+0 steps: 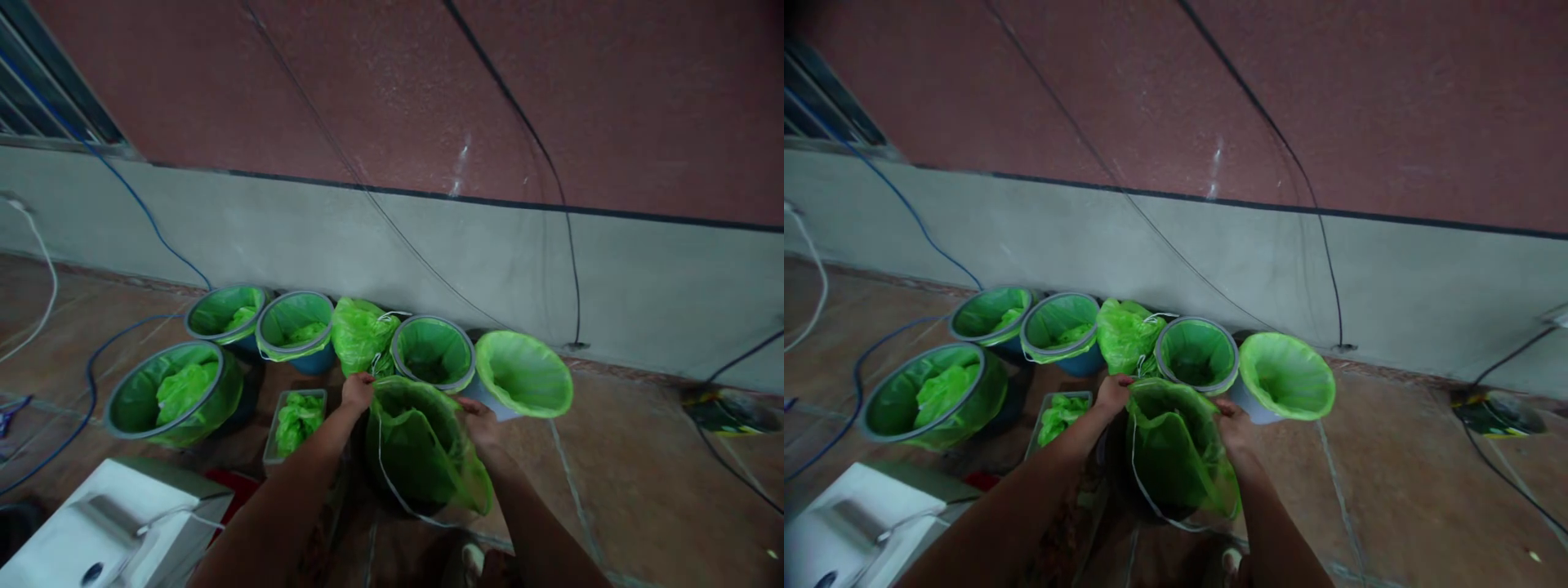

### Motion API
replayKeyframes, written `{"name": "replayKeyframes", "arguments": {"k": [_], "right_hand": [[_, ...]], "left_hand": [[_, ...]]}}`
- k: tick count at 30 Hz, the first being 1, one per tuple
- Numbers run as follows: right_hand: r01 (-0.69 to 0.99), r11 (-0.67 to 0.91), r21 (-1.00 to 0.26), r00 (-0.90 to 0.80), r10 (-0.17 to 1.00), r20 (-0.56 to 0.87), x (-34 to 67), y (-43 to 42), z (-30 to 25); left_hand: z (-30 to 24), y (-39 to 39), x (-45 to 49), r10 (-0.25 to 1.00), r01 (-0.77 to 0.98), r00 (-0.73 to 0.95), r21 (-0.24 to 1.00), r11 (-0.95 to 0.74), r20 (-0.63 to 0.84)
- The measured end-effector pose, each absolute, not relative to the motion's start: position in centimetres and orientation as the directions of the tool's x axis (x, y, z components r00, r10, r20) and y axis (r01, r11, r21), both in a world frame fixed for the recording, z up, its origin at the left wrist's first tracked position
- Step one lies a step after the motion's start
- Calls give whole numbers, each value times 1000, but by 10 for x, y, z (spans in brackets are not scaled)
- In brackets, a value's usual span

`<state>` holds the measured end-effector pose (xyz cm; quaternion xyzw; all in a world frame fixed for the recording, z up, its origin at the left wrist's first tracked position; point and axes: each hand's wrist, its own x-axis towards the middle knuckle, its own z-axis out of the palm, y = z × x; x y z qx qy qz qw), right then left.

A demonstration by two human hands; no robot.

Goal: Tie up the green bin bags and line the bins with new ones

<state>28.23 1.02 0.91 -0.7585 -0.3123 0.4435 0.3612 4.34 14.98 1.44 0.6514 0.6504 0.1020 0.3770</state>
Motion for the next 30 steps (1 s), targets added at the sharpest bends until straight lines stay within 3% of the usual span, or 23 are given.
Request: {"name": "replayKeyframes", "arguments": {"k": [4,8,13,18,23,26,30], "right_hand": [[214,-421,-882,415,856,-308,288,4,21],[404,-411,-817,392,885,-251,298,-12,37],[546,-474,-691,339,879,-335,300,-29,46],[644,-450,-619,194,878,-437,295,-40,57],[541,-571,-617,-69,702,-709,286,-60,81],[558,-524,-643,-184,677,-712,282,-63,89],[606,-461,-648,70,843,-534,274,-46,87]], "left_hand": [[32,151,29,932,791,250,610,-40,-263],[45,145,8,921,812,336,556,-177,-196],[43,133,-2,929,856,310,485,-181,-201],[36,130,-3,961,898,147,440,-31,-234],[39,129,3,972,862,128,507,-12,-196],[42,126,12,971,825,183,561,-69,-150],[45,119,21,958,787,262,600,-142,-118]]}}
